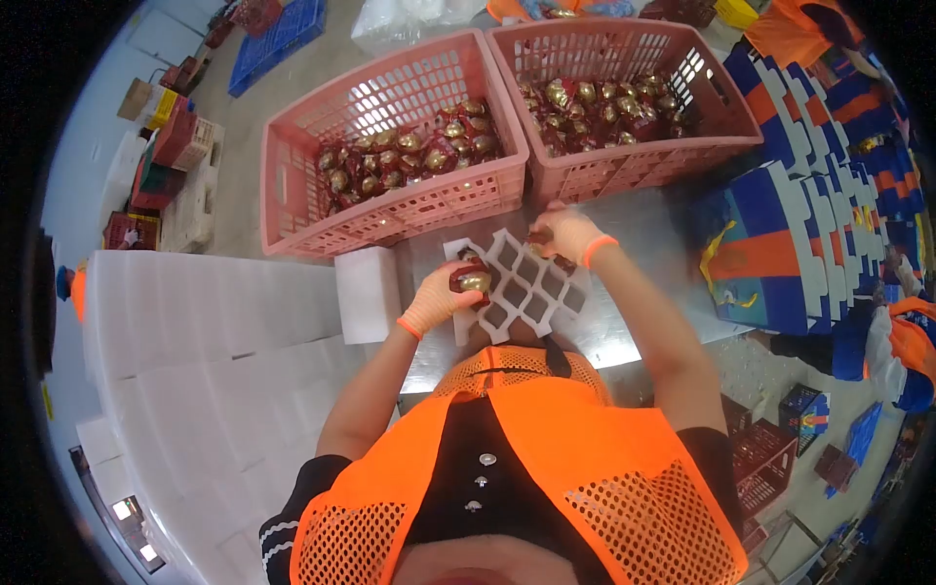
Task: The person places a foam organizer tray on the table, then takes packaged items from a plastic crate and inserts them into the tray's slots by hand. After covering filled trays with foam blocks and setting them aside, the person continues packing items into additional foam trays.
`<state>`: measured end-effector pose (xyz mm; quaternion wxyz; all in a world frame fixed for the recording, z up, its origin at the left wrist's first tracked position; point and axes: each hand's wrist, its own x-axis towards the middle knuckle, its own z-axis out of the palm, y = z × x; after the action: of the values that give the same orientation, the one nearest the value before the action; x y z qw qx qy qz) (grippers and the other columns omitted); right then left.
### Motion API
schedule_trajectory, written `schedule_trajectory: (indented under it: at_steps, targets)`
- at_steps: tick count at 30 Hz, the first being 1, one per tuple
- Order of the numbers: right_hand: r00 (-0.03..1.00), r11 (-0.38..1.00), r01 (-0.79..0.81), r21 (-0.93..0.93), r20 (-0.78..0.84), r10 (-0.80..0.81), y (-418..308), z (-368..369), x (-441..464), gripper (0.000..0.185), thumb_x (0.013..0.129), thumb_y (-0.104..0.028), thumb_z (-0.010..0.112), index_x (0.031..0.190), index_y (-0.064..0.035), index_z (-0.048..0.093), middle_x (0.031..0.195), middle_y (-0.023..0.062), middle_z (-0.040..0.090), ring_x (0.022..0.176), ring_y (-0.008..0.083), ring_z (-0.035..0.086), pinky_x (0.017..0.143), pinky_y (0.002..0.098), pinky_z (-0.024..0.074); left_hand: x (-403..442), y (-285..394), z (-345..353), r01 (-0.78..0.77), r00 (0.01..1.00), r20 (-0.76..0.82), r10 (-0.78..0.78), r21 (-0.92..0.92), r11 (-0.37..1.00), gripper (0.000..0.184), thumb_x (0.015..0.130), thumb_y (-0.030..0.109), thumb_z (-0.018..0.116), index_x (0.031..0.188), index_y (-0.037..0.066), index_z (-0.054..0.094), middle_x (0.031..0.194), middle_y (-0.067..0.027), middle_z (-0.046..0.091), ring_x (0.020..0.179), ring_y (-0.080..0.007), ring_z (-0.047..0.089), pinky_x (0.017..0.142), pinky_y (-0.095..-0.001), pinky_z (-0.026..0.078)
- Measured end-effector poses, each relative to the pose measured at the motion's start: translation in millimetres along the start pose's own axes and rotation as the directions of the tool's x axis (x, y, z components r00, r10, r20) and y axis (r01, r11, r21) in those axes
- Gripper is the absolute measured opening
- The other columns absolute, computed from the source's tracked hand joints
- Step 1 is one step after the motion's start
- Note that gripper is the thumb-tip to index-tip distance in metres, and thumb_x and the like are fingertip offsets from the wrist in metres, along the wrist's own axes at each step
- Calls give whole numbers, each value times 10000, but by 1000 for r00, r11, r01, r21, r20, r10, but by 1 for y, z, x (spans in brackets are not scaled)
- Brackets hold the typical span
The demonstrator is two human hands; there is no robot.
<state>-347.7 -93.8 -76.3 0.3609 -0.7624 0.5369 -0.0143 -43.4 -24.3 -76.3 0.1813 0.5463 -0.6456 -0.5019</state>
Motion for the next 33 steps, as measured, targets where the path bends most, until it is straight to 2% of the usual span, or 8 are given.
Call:
schedule_trajectory:
  at_steps: [2, 7, 10, 15, 18, 25, 28, 33]
  targets:
    - [995, 997, -69, -37, -73, 66, -9, -3, -10, 307, 804, -195, 752, 1094, -99, 717, 1161, 125, 661, 971, 331, 689, 803, 438, 580, 2, -6, -1, 5, 1000, 11, -4, -58, 998, 579, 685, 308, 837, 1194, 72, 696, 1171, -150, 684, 1040, -281, 683, 914, -359, 543]
    - [998, 872, -25, -489, -63, -7, -20, 32, 6, 221, 896, -206, 673, 1023, -32, 724, 1006, 189, 702, 926, 327, 720, 778, 450, 585, 5, 5, -13, 119, 979, 182, -88, -170, 978, 584, 711, 286, 828, 1233, 75, 672, 1170, -136, 680, 1033, -237, 678, 909, -332, 542]
    - [991, 709, -119, -695, -35, 131, -34, 57, 31, 209, 911, -207, 638, 1002, -39, 720, 1039, 204, 700, 946, 308, 723, 748, 455, 588, 9, 34, -11, 131, 991, 61, -118, -310, 942, 598, 732, 251, 815, 1272, 72, 630, 1193, -135, 677, 1016, -229, 680, 887, -332, 548]
    - [965, 988, -112, -107, -248, 83, -10, 42, -11, 210, 867, -176, 637, 1053, -125, 721, 1161, 139, 641, 1010, 387, 661, 873, 461, 551, 39, 44, 10, -215, 954, -177, 243, 166, 962, 461, 759, 221, 808, 1175, 148, 624, 1085, -181, 638, 994, -395, 654, 882, -441, 546]
    - [942, 998, -68, 5, -329, 66, -7, 47, -22, 190, 868, -184, 636, 1032, -140, 723, 1178, 117, 621, 1019, 365, 659, 871, 463, 545, 44, 26, 26, -266, 952, -73, 298, 287, 920, 489, 754, 217, 807, 1199, 148, 614, 1096, -173, 632, 998, -388, 653, 869, -450, 543]
    - [943, 995, -101, 24, -316, 104, -10, 51, -18, 201, 867, -174, 639, 1044, -139, 726, 1157, 120, 611, 1014, 358, 657, 875, 464, 540, 87, 55, 15, -303, 924, 360, 131, 476, 826, 356, 705, 197, 831, 1011, 48, 723, 1063, -183, 673, 1004, -349, 661, 865, -446, 538]
    - [950, 992, -122, 25, -286, 124, -9, 48, -14, 205, 863, -163, 633, 1046, -152, 725, 1150, 122, 616, 1012, 362, 657, 873, 465, 540, 101, 67, 14, -356, 881, 472, 34, 614, 705, 428, 702, 221, 829, 1083, 68, 708, 1157, -171, 635, 1024, -358, 656, 877, -453, 543]
    - [929, 986, -98, 138, -342, 140, -10, 46, -26, 186, 859, -160, 628, 1027, -158, 708, 1126, 133, 621, 1007, 370, 658, 872, 469, 540, 48, 66, 27, -378, 921, 337, 195, 654, 655, 384, 769, 120, 752, 1131, 80, 632, 1209, -129, 537, 1114, -361, 593, 892, -456, 547]
